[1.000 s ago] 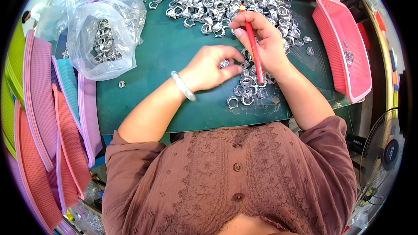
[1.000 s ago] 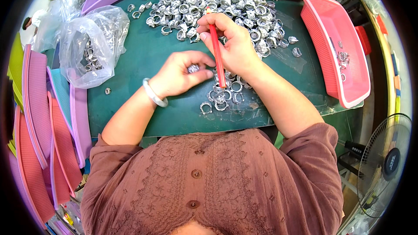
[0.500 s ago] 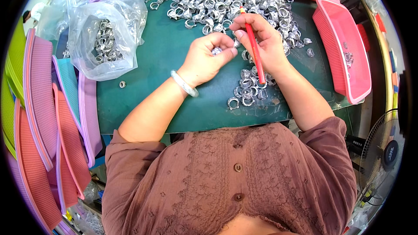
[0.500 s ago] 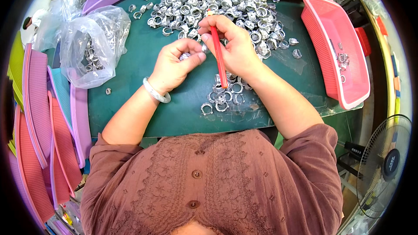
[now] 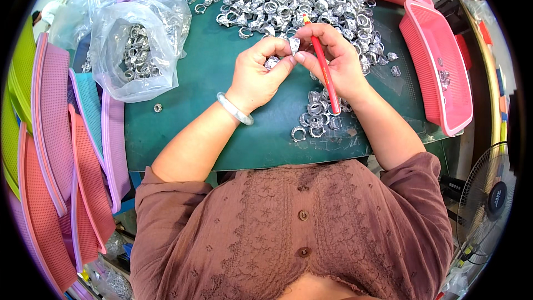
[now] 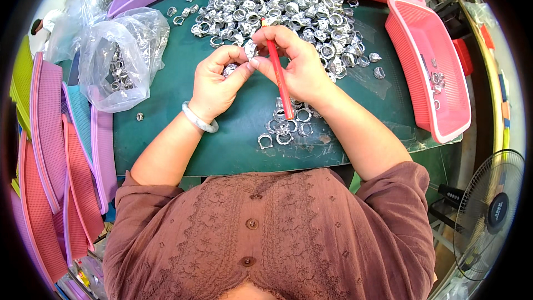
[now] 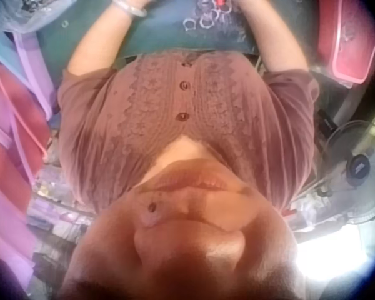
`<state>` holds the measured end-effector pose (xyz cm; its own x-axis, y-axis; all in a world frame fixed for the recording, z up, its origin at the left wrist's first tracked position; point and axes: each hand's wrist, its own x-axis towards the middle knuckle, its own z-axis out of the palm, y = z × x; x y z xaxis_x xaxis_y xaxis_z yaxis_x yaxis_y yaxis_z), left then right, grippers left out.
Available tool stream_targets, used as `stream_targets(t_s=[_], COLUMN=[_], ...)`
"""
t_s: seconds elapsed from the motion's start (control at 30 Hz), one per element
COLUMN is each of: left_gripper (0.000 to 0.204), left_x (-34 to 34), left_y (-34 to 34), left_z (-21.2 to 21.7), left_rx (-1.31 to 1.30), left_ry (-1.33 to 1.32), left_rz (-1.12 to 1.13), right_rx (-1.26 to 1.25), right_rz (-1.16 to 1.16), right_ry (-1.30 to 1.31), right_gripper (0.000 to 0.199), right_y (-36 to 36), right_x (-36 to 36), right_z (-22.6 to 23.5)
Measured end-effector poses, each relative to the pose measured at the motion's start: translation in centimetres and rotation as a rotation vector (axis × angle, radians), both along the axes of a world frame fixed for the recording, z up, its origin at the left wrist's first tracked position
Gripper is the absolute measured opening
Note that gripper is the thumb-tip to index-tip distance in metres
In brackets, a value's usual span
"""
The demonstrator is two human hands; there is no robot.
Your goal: The person sorts small metal rings and circular components on a workstation by hand, using a small red tool to move and organize the items, and occasionally places sorted pieces into pink plastic trays.
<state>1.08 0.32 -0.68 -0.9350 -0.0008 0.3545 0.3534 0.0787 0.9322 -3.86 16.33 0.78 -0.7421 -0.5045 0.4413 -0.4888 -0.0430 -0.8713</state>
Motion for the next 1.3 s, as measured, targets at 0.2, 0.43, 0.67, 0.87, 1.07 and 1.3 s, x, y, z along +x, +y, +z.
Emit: stream_targets(t_s=[0.2, 0.43, 0.67, 0.87, 1.07, 1.3], left_gripper=[0.01, 0.009, 0.009, 0.009, 0.013, 0.016], left_x=[-0.02, 0.0, 0.09, 0.08, 0.0, 0.06], left_y=[-0.04, -0.06, -0.06, -0.12, -0.47, -0.54], left_z=[0.07, 0.09, 0.24, 0.13, -0.08, 0.12], left_rx=[-0.028, -0.026, -0.028, -0.004, 0.004, 0.007], left_ry=[0.021, 0.002, -0.007, -0.008, -0.03, -0.069], left_rz=[0.008, 0.002, -0.004, -0.021, -0.073, -0.081], right_rx=[-0.002, -0.001, 0.02, 0.023, 0.007, 0.007], right_rz=[0.005, -0.006, -0.01, -0.01, -0.002, 0.006], right_ry=[-0.005, -0.013, -0.007, 0.004, 0.003, -0.004], right_gripper=[0.035, 0.034, 0.033, 0.033, 0.035, 0.038], right_y=[0.04, -0.02, 0.01, 0.0, -0.01, 0.04], right_x=[0.01, 0.07, 0.07, 0.08, 0.16, 0.13], right_z=[-0.11, -0.09, 0.04, 0.12, 0.1, 0.02])
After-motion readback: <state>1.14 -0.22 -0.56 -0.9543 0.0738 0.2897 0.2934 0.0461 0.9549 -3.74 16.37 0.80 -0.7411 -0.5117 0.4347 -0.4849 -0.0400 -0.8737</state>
